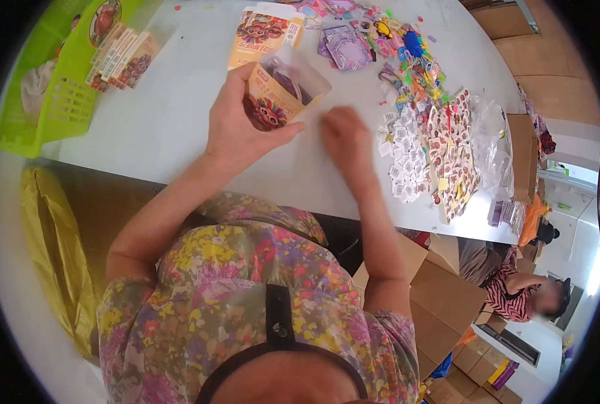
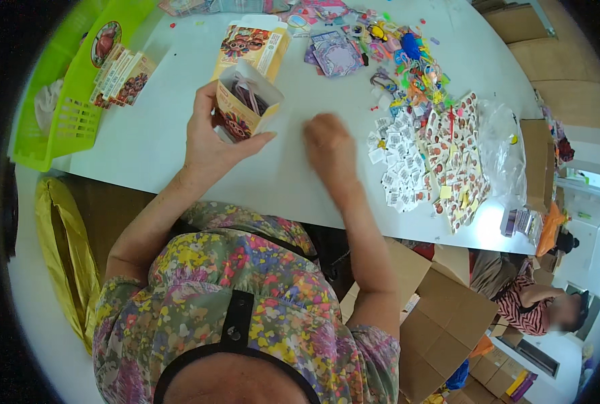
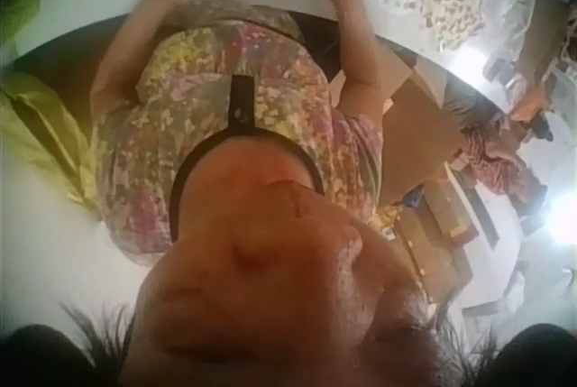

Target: Packaging small items like stickers and toys into small cardboard boxes at a production workstation.

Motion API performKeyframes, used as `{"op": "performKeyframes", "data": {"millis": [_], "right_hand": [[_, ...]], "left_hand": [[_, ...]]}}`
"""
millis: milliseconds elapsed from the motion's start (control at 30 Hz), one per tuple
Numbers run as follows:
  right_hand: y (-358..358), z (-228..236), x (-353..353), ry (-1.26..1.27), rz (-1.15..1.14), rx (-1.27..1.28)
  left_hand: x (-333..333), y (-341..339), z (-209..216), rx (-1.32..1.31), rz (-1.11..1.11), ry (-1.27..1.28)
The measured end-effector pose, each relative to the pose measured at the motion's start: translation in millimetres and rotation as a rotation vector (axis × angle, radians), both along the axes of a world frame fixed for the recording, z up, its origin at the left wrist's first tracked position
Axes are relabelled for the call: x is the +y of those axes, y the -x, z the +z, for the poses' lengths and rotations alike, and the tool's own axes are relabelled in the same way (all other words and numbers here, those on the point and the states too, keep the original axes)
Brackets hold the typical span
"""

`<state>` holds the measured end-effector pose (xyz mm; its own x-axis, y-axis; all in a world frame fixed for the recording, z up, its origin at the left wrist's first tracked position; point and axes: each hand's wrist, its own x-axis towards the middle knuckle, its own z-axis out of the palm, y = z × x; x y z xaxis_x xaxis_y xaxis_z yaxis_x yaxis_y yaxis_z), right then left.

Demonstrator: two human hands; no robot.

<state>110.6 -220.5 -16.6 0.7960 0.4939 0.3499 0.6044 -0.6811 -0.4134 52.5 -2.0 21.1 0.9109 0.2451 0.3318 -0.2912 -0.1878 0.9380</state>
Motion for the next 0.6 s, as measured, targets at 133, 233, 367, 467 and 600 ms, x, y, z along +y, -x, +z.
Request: {"op": "performKeyframes", "data": {"millis": [133, 233, 367, 467, 600], "right_hand": [[-0.9, 50.7, 3.9, -0.398, -0.123, 0.214], [27.8, 72.2, 30.1, -0.809, 0.060, 0.581], [32.6, 72.2, 38.5, -0.900, -0.082, 0.673], [30.2, 80.8, 24.3, -0.548, -0.117, 0.884], [31.6, 64.1, 15.2, -0.596, -0.026, 0.922]], "left_hand": [[-9.0, 2.9, -7.5, 0.076, -0.024, 0.044], [-18.5, 4.0, -20.6, -0.003, 0.048, -0.114], [-22.0, 17.0, -7.6, 0.070, -0.269, 0.080], [-1.9, 20.5, -16.8, 0.200, -0.468, 0.189], [8.9, 36.8, -18.6, 0.274, -0.519, 0.057]]}}
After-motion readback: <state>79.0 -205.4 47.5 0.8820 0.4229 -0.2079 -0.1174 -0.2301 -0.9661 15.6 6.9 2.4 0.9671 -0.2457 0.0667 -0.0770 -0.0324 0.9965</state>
